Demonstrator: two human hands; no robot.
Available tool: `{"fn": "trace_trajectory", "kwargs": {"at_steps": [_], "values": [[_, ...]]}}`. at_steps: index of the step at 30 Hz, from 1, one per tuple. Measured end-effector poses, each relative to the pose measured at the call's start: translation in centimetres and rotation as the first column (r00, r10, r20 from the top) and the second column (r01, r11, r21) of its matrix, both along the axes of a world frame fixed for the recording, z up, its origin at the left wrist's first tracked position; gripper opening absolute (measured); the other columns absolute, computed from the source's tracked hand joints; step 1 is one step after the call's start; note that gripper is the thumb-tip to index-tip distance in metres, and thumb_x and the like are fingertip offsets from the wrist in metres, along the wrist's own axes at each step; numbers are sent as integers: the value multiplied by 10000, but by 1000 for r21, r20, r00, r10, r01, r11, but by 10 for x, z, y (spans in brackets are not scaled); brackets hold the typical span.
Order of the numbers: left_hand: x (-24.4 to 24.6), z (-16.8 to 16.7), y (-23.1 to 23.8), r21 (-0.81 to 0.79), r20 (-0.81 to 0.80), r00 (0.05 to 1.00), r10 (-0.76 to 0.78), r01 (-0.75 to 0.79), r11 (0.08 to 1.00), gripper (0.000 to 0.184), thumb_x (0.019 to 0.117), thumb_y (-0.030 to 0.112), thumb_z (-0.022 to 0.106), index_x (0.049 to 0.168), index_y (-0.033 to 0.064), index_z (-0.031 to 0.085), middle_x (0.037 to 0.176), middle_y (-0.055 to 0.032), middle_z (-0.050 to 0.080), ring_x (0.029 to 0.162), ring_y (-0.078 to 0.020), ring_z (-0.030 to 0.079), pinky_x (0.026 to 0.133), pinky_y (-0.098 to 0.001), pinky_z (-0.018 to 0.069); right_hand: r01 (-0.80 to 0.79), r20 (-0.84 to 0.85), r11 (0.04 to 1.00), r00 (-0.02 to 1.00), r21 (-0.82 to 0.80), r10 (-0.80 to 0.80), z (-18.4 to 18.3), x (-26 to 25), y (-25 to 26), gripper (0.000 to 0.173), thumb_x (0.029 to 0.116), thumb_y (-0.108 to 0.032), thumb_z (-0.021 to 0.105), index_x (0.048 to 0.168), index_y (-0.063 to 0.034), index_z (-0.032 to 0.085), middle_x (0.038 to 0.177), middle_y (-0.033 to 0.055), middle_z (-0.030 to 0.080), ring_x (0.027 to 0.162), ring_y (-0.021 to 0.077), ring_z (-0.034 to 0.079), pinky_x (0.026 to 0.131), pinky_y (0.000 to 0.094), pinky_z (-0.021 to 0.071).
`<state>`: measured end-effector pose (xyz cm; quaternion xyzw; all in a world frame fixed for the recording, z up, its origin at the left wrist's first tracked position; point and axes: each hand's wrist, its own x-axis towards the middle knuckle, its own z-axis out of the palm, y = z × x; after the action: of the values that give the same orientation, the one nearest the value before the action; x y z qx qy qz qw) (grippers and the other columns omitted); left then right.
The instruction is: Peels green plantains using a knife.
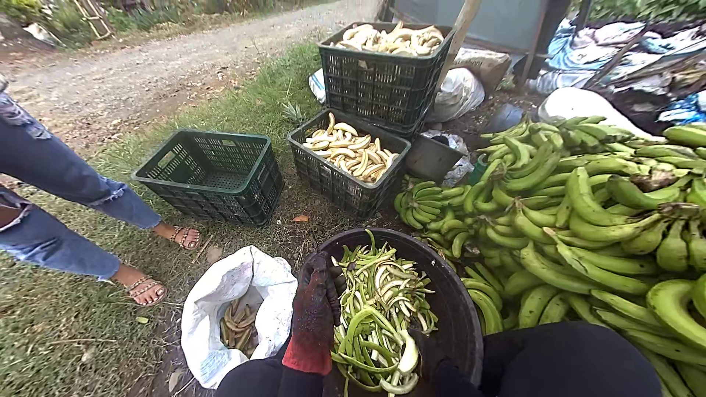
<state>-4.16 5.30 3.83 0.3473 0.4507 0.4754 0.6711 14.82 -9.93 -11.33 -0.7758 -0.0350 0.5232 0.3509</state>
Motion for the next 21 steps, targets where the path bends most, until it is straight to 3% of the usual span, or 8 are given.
{"fn": "trace_trajectory", "kwargs": {"at_steps": [2,3,5,8,10,12,14,21], "values": [[0,1,0,4,12,1000,18,-18,1000,437,1090,326,501,1440,65,513,1051,-184,716,863,-268,736,757,-392,634,56,124,977,989,205,-83,-66,13,36,522,1068,-441,445,1368,-31,568,1265,248,625,1114,353,633,882,570,534],[0,1,0,9,11,1000,22,-22,1000,443,1084,335,515,1441,73,514,1045,-178,715,856,-262,733,750,-387,632,78,69,966,993,248,-98,-55,25,69,529,1072,-465,434,1359,-44,577,1265,228,623,1114,334,626,890,560,522],[0,1,0,15,21,999,30,-30,999,449,1077,351,529,1439,86,525,1045,-169,715,851,-255,730,748,-382,629,186,-75,895,983,405,-170,19,40,148,470,1093,-422,404,1328,-54,578,1196,177,629,1035,258,625,852,477,530],[2,-2,1,20,54,998,33,-34,999,439,1090,342,497,1452,93,520,1058,-168,714,859,-252,735,759,-376,632,363,-342,621,926,695,-159,150,56,239,429,1114,-399,298,1235,-54,521,973,99,634,799,171,644,688,342,567],[4,-3,2,25,78,996,31,-33,999,437,1097,334,483,1455,86,518,1072,-178,713,863,-259,735,762,-381,631,438,-462,514,882,737,-89,212,63,262,455,1093,-480,334,1259,-80,472,1011,98,625,833,189,657,723,347,570],[8,-3,3,41,90,996,18,-22,999,446,1103,329,466,1462,68,509,1098,-184,704,886,-269,738,785,-393,637,442,-501,509,865,739,-24,241,66,267,519,1060,-556,378,1276,-88,439,1072,119,608,898,220,661,766,366,571],[12,-6,2,46,86,996,4,-8,999,460,1102,349,463,1465,70,506,1130,-181,709,919,-275,740,813,-401,633,397,-480,534,877,747,19,231,66,259,539,1058,-555,389,1285,-72,467,1068,133,645,887,238,690,744,378,592],[20,-22,-2,102,118,990,-76,65,993,516,1094,407,458,1495,82,467,1181,-186,701,982,-297,729,876,-440,616,290,-445,798,895,529,-30,125,63,189,411,1103,-422,340,1199,-61,512,993,118,652,802,213,671,671,357,568]]}}
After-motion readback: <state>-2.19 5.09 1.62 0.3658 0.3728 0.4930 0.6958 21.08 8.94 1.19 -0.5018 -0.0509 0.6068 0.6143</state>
